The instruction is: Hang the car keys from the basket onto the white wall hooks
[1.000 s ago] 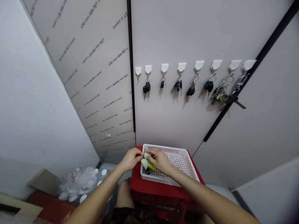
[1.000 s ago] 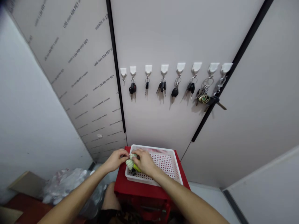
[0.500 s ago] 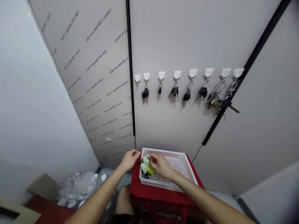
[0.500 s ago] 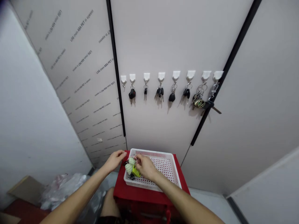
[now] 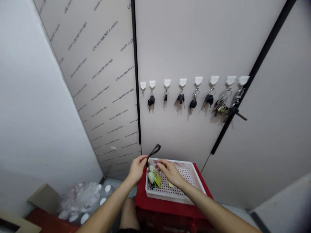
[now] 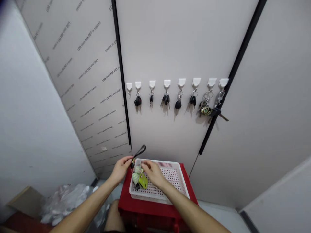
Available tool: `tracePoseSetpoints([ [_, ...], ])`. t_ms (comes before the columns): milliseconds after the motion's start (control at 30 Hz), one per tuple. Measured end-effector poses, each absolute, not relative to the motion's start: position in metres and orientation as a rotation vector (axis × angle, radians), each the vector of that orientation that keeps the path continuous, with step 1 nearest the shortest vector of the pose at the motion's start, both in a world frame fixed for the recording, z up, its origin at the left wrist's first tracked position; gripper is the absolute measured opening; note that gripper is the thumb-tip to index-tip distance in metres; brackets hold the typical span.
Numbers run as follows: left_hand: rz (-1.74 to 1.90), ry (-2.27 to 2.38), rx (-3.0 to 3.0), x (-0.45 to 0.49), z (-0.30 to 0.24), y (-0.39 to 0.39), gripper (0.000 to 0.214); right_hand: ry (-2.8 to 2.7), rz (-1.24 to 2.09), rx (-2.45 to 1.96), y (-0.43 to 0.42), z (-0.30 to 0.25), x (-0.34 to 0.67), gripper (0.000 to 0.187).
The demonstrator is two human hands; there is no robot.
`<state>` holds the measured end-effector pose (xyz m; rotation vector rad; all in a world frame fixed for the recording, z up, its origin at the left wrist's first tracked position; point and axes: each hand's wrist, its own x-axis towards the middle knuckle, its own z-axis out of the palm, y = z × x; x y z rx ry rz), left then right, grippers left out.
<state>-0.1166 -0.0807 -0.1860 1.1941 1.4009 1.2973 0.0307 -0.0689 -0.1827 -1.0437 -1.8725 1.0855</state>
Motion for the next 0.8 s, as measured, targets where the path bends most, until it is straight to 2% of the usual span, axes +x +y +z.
tracePoseSetpoints([
  [133, 1.336, 1.285, 1.248, -0.096, -0.172, -0.082, 0.025, -1.732, 0.971, -1.030, -0.053, -0.158, 0.021, 0.034],
  [333, 1.469, 1.119, 1.291, -0.083, -0.124, -0.073, 0.025, -1.742, 0.855, -0.951, -0.040, -0.098, 0.005, 0.023],
  [500, 1.572, 1.194, 1.304, -0.098, -0.071, -0.059, 0.019, -1.545, 0.762, -0.845, -0.021, -0.046, -0.014, 0.011],
  [700, 1.704, 1.133, 1.222, -0.123, -0.031, -0.027, 0.018, -1.562, 0.676, -0.842, 0.014, 0.008, -0.041, 0.020],
  [800, 1.733, 1.075, 1.184, -0.134, -0.023, -0.016, 0.018, -1.579, 0.786, -0.822, 0.020, 0.020, -0.047, 0.023],
])
